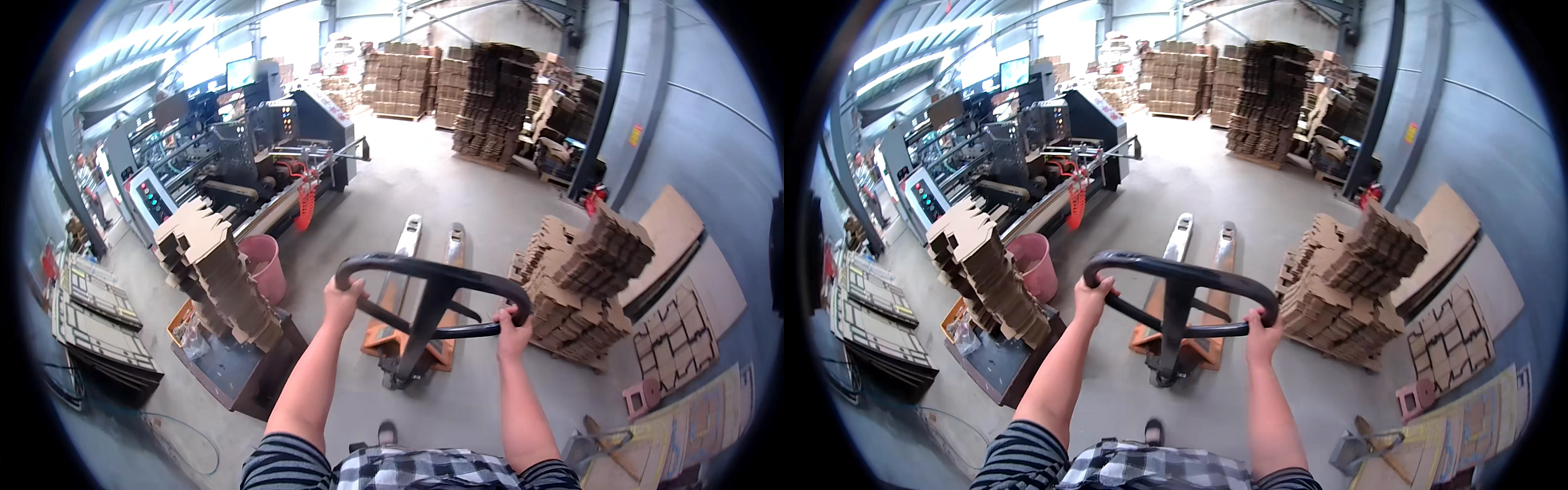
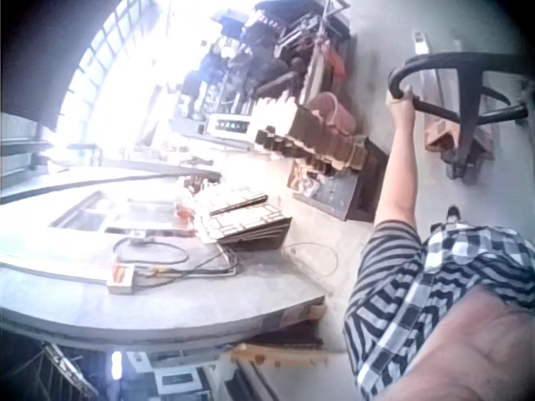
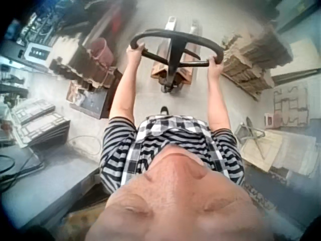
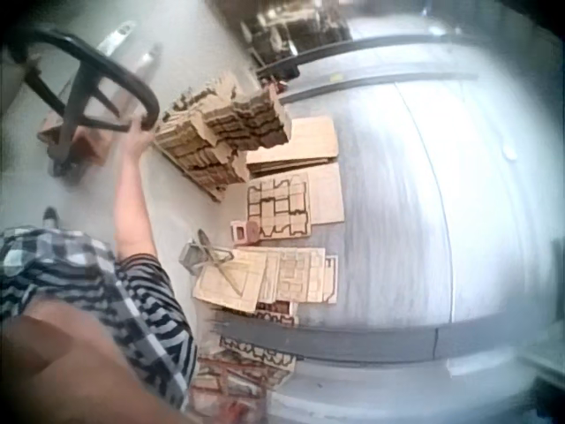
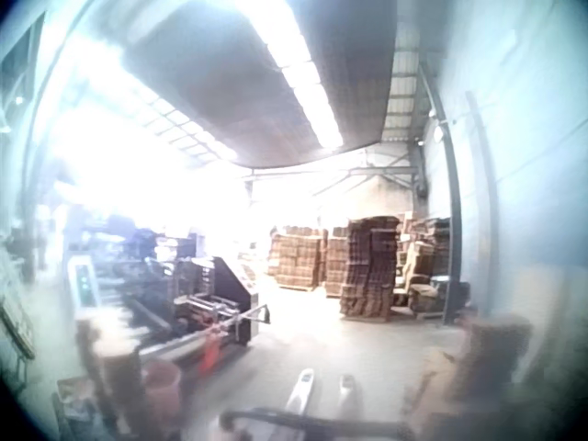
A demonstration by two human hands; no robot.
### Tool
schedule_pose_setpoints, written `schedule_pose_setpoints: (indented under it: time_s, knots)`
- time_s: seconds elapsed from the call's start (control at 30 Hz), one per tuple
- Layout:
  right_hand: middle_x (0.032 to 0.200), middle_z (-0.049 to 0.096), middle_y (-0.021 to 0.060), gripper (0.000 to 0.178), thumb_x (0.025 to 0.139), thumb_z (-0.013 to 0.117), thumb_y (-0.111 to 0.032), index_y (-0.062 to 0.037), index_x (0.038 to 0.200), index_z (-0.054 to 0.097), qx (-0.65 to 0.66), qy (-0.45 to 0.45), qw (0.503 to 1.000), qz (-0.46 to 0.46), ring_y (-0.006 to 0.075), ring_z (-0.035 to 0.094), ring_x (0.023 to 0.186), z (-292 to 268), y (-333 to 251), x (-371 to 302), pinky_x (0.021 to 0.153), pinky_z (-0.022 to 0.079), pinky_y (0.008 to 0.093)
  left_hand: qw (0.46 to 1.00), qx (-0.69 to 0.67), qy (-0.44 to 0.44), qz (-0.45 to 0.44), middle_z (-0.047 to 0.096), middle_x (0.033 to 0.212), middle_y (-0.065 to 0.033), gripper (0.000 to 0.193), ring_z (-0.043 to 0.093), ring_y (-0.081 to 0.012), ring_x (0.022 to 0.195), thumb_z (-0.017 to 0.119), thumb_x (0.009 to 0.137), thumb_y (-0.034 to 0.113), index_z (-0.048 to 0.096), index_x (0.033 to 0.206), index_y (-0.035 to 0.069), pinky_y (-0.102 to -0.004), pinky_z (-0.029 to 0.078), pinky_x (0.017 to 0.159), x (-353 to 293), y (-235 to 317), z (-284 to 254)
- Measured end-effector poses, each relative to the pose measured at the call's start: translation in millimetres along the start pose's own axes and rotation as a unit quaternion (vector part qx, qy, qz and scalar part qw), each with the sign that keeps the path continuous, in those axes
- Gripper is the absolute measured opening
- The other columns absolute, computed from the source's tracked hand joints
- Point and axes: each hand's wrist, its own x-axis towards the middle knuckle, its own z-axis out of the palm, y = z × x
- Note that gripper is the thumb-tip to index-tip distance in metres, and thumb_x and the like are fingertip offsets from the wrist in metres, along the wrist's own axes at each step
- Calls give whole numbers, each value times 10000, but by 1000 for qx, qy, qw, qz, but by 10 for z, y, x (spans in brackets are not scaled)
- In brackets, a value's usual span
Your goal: The person picks up flat cardboard pieces and folds them into boxes, then places them onto a conveyor machine. They also move a pallet jack across the warehouse floor to reposition a pallet of materials before returning to the machine to continue folding and loading boxes.
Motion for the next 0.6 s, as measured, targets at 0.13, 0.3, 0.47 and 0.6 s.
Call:
schedule_pose_setpoints:
  time_s: [0.13,0.3,0.47,0.6]
  knots:
    - [789,555,40,147,812,629,-1,-38,881,505,-39,-20,999,5,144,599,703,530,352,871,664,491,276,999,-40,5,27,571,641,-52,131,601,-150,538,636,770,51,515,796,11,-278,484,495,1429,-579,515]
    - [801,596,74,129,835,614,-46,-18,906,510,-144,-6,989,-17,149,592,704,1038,845,2116,699,488,284,999,-17,-32,-5,567,611,-56,155,595,-147,526,651,776,51,498,782,26,-272,475,497,3028,-1045,1342]
    - [766,588,78,103,846,581,-44,-30,886,488,-126,-25,992,-17,164,585,682,1147,1746,4098,679,471,290,998,-10,-62,-25,563,626,-42,187,565,-117,521,687,740,75,548,845,7,-276,475,486,4356,-1600,2370]
    - [748,585,78,104,853,579,-48,-38,905,489,-117,-41,992,0,171,586,653,1474,2331,5537,653,474,300,998,12,-67,12,571,626,-48,206,577,-129,527,692,743,136,553,826,8,-296,487,524,5384,-1998,3031]
